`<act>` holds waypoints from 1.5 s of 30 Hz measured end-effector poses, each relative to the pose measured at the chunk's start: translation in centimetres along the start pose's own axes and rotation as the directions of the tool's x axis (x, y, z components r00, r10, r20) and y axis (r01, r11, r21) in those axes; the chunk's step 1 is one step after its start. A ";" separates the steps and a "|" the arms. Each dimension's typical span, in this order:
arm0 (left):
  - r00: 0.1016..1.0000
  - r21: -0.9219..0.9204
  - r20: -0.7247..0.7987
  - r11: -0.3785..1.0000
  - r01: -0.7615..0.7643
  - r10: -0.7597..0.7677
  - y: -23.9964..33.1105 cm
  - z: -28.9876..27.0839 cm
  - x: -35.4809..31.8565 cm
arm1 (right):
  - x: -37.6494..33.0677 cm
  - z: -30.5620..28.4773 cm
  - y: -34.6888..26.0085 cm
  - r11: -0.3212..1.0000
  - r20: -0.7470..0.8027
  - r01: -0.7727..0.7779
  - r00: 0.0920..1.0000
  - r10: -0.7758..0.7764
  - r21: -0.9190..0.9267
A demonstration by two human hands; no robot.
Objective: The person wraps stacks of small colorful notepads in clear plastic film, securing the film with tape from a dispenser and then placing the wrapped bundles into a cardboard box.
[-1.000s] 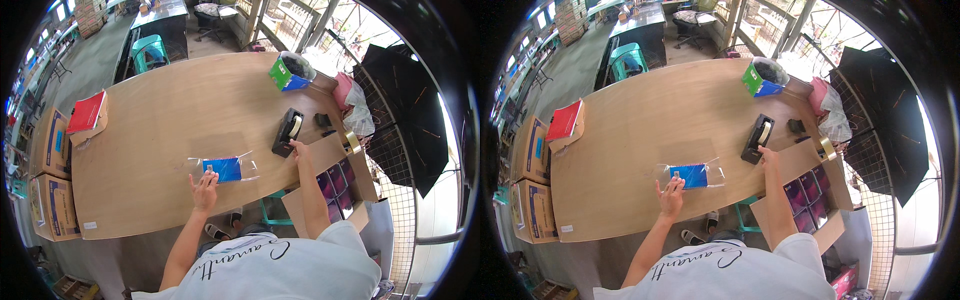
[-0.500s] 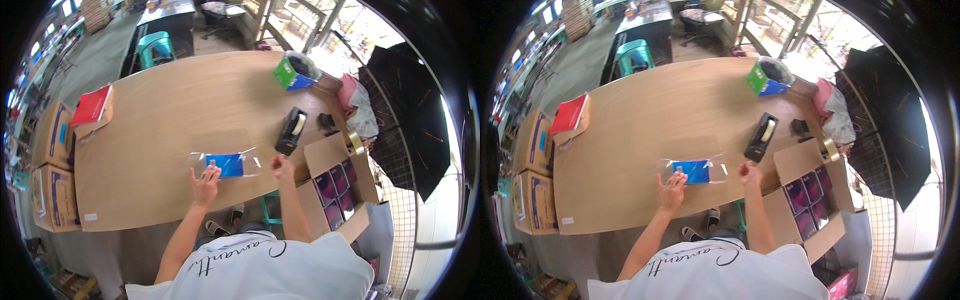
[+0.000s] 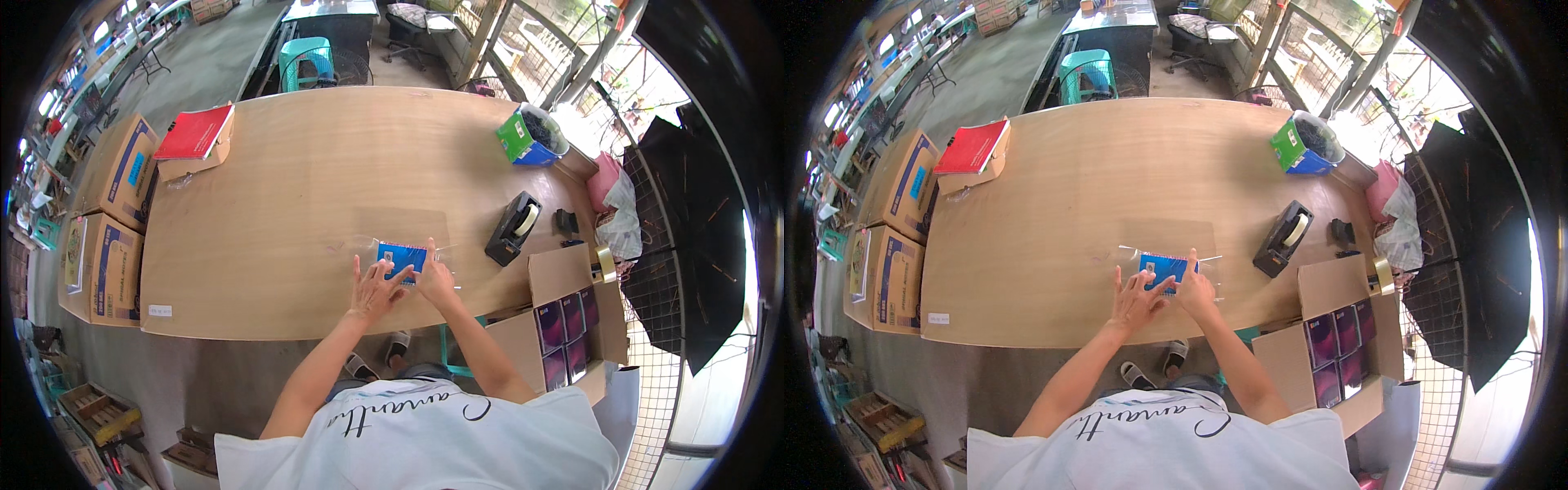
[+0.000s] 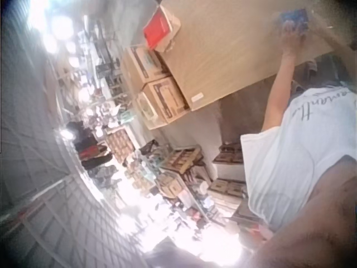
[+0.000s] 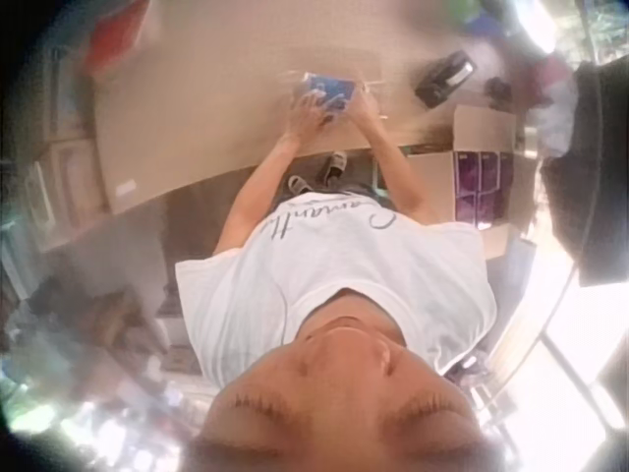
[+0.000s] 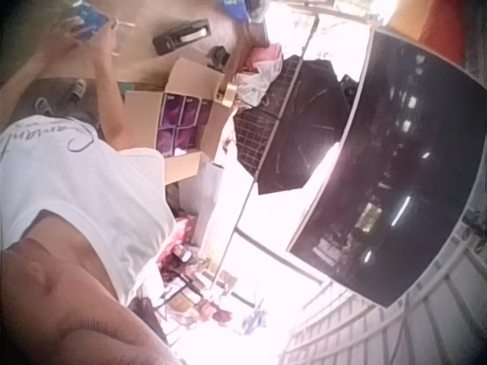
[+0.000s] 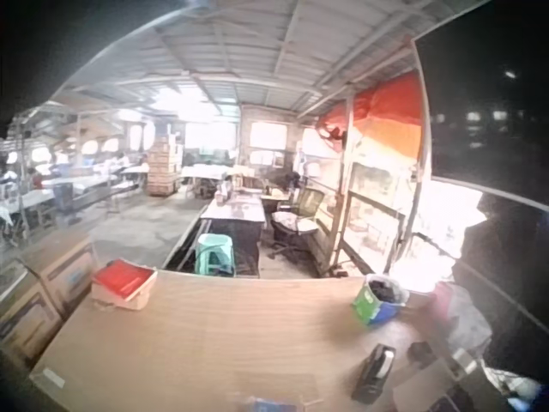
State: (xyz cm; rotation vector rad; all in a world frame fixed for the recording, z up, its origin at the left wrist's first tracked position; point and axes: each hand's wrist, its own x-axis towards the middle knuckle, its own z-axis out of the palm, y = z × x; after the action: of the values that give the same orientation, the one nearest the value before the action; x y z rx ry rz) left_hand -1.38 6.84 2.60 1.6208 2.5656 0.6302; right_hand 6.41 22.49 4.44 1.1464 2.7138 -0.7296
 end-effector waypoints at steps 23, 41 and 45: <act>0.748 -0.827 -0.361 0.562 0.019 -0.557 8.2 1.8 0.3 | 1.2 -0.6 2.3 0.457 -0.206 0.496 0.811 -0.548 0.738; 0.889 -0.273 -0.409 0.902 -0.333 0.205 -2.1 -0.5 -2.6 | 0.2 -13.1 1.7 0.548 0.236 0.831 0.515 -0.824 0.097; 0.885 0.053 -0.172 0.901 -0.430 0.432 -3.4 -3.0 -1.1 | 1.3 -12.8 0.6 0.409 0.203 0.911 0.391 -0.898 0.049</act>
State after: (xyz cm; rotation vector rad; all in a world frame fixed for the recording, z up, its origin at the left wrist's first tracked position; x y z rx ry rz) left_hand -4.56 3.63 3.88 2.2655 2.3243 0.8192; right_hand 7.04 29.73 15.13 -0.6093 2.9610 -0.7314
